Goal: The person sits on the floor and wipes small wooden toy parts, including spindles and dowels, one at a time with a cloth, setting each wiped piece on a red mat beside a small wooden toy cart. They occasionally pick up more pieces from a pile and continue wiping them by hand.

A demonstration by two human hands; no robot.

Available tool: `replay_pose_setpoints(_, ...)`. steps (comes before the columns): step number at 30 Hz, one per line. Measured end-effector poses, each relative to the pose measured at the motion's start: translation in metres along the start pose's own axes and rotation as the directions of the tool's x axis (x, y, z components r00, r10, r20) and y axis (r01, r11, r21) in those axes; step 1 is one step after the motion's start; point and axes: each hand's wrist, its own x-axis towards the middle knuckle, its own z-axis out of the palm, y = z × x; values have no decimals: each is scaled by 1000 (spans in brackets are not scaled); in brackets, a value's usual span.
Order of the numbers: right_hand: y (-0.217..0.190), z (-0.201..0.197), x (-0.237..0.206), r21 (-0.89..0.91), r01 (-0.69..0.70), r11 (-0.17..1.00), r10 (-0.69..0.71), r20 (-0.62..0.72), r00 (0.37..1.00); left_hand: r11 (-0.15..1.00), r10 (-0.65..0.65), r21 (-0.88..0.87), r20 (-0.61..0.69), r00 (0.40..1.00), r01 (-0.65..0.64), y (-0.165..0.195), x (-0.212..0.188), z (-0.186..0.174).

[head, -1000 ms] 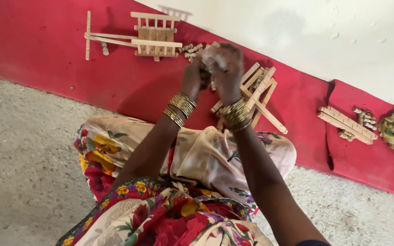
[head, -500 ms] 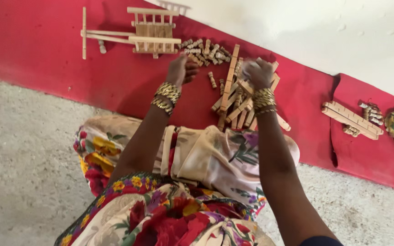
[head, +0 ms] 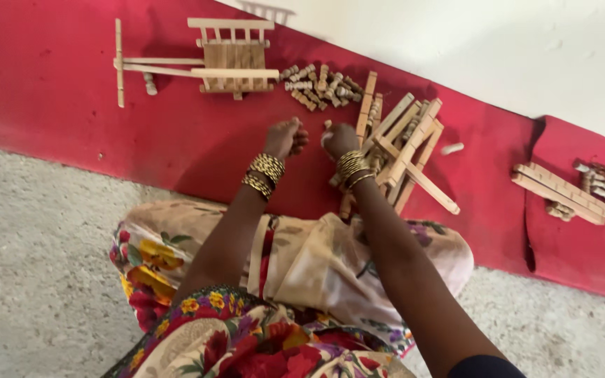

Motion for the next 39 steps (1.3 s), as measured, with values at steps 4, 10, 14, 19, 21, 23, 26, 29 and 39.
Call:
replay_pose_setpoints(4,2,32,16,-281,154,947,-212,-193,958,995,-91,43,-52,994,93,-11,15,1)
replay_pose_setpoints(10,-9,20,37,117,193,974,-184,-84,979,993,-92,81,12,996,90,-9,25,1)
replay_pose_setpoints(14,-39,-6,27,549,-42,835,-144,291,946,994,-79,-75,18,997,80,4,28,5)
replay_pose_setpoints(19,-53,-28,22,394,517,760,-329,-453,829,957,42,-289,96,995,-12,19,35,14)
replay_pose_setpoints(21,-52,-31,14,288,725,626,-475,-597,647,983,78,-169,67,995,-66,28,28,20)
replay_pose_setpoints(23,-56,-30,-4,381,735,561,-503,-548,668,988,105,-115,11,994,-103,40,19,27)
replay_pose_setpoints(26,-58,-38,-44,132,840,526,-624,-612,487,990,94,-99,-88,992,-103,52,-13,40)
replay_pose_setpoints(29,-65,-61,-66,18,788,615,-535,-725,434,990,134,-40,-38,990,-135,56,-52,53)
replay_pose_setpoints(39,-78,-79,-127,56,819,571,-520,-747,414,957,254,-186,154,955,-225,68,-123,62)
